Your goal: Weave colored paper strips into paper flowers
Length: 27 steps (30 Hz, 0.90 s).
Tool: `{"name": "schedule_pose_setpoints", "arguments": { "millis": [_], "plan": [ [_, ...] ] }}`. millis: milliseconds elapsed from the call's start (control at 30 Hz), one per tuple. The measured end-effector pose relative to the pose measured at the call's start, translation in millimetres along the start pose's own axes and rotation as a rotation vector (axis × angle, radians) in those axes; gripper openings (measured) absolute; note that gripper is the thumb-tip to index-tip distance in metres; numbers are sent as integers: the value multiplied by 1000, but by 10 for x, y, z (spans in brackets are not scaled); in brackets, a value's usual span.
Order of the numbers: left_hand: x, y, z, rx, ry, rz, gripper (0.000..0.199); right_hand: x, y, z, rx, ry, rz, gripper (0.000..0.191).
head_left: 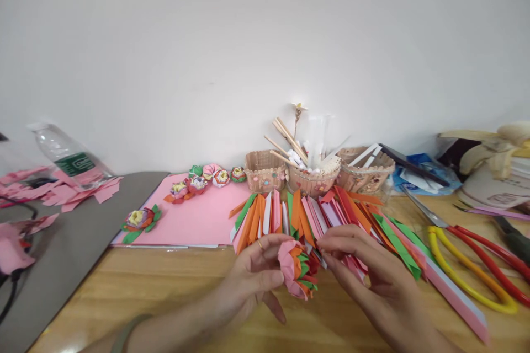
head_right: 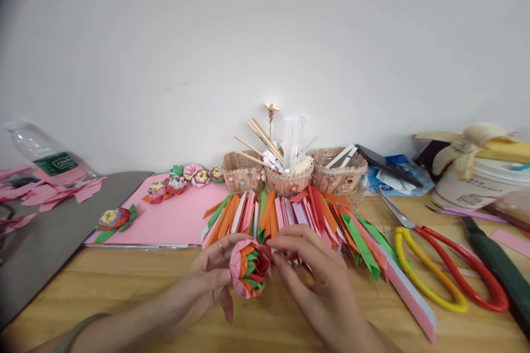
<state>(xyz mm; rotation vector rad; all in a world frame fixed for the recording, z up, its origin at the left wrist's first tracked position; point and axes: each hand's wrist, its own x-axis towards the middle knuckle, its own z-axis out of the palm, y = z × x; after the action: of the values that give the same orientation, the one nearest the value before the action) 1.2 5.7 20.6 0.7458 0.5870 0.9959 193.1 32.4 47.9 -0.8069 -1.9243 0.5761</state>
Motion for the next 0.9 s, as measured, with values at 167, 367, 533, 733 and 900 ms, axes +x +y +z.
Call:
{"name": "schedule_pose_setpoints", "arguments": {
  "millis": [167,367,533,733,900],
  "plan": [
    [6,-9,6,106,127,117,41,-7,-115,0,66,-128,34,14],
    [-23,-57,-8,243,99,199,43,-14,-152,51,94,-183,81,14],
    [-18,-68,8,304,142,256,40,-36,-119,83,111,-172,73,13],
    [-1,-85,-13,370,88,363,41,-45,-76,99,93,-130,99,11],
    [-5,-105,-37,405,118,409,43,-52,-67,105,72,-130,108,12]
  ]
}}
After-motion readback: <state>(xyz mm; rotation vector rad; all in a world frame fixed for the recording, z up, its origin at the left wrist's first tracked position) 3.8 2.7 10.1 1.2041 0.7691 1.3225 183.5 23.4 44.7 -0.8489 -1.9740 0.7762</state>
